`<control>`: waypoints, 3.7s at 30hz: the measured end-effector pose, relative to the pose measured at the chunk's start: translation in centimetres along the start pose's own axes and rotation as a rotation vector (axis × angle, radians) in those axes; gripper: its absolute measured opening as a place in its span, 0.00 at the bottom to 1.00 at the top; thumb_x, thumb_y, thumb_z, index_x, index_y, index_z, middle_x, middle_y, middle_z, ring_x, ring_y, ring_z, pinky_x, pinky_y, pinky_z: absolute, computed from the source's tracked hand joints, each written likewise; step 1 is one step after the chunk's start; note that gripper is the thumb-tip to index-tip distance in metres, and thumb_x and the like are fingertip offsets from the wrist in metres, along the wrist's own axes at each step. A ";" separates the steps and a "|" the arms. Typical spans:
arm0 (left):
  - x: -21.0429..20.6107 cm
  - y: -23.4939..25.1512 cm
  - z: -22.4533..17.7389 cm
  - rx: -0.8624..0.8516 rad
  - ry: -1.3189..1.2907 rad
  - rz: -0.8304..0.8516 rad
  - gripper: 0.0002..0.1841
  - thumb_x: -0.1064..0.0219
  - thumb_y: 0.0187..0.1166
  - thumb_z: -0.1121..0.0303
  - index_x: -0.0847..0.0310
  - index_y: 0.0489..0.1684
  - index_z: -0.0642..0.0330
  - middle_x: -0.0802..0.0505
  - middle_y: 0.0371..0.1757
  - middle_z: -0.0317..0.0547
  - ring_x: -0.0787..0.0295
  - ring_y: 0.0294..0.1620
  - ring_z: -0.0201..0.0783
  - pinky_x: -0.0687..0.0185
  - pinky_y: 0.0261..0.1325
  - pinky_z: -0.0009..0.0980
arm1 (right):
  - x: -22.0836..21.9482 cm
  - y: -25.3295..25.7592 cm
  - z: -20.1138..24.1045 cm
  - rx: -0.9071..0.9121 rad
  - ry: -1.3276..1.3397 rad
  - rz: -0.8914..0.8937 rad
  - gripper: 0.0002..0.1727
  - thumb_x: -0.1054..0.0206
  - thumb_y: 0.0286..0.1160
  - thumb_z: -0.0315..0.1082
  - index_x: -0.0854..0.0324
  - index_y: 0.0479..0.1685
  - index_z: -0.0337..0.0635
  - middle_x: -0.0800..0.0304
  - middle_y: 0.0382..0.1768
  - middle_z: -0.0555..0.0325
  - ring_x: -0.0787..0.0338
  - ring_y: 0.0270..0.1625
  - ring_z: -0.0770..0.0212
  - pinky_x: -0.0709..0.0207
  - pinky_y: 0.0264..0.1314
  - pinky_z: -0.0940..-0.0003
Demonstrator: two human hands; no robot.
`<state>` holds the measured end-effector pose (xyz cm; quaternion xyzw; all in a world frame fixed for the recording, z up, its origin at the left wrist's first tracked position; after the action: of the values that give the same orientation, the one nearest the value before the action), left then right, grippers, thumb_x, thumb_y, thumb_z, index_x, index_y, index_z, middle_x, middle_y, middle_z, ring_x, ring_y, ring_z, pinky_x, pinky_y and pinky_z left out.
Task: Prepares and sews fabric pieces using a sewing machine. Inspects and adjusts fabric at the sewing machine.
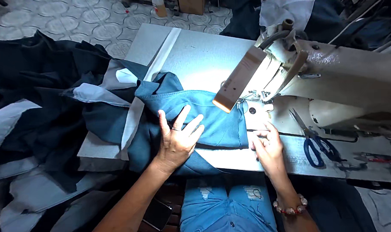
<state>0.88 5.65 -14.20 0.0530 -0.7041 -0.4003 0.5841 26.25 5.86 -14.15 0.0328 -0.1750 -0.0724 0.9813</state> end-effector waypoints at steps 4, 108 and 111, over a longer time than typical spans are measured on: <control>0.0 -0.5 -0.1 0.018 0.002 0.015 0.15 0.37 0.73 0.72 0.03 0.45 0.46 0.07 0.68 0.42 0.33 0.87 0.66 0.67 0.77 0.83 | -1.5 1.5 1.1 -0.019 -0.403 0.096 0.42 0.26 0.70 0.38 0.38 0.84 0.30 0.14 0.29 0.51 0.16 0.31 0.57 0.21 0.41 0.56; -6.0 7.0 -1.8 0.182 -0.596 0.358 0.25 0.46 0.87 0.50 0.19 0.78 0.48 0.23 0.85 0.53 0.39 0.90 0.63 0.51 0.86 0.69 | -2.9 5.4 -1.5 0.260 -0.434 0.065 0.14 0.25 0.69 0.36 0.07 0.47 0.35 0.10 0.54 0.41 0.16 0.62 0.36 0.31 0.61 0.33; -3.6 5.1 0.9 0.097 -0.325 0.322 0.28 0.38 0.77 0.51 0.18 0.76 0.50 0.26 0.87 0.54 0.45 0.92 0.64 0.53 0.88 0.67 | -3.3 6.3 -1.7 0.286 -0.325 0.026 0.12 0.22 0.67 0.38 0.06 0.37 0.35 0.06 0.54 0.45 0.15 0.62 0.40 0.32 0.63 0.34</control>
<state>3.21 11.49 -13.86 -0.0974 -0.8066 -0.2709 0.5162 24.59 12.64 -16.29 0.1574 -0.3399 -0.0387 0.9264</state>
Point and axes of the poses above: each hand's wrist, its own y-axis towards the middle knuckle, its own x-axis out of the back of the hand, z = x × y, the point moved 3 cm from there along y, towards the middle knuckle
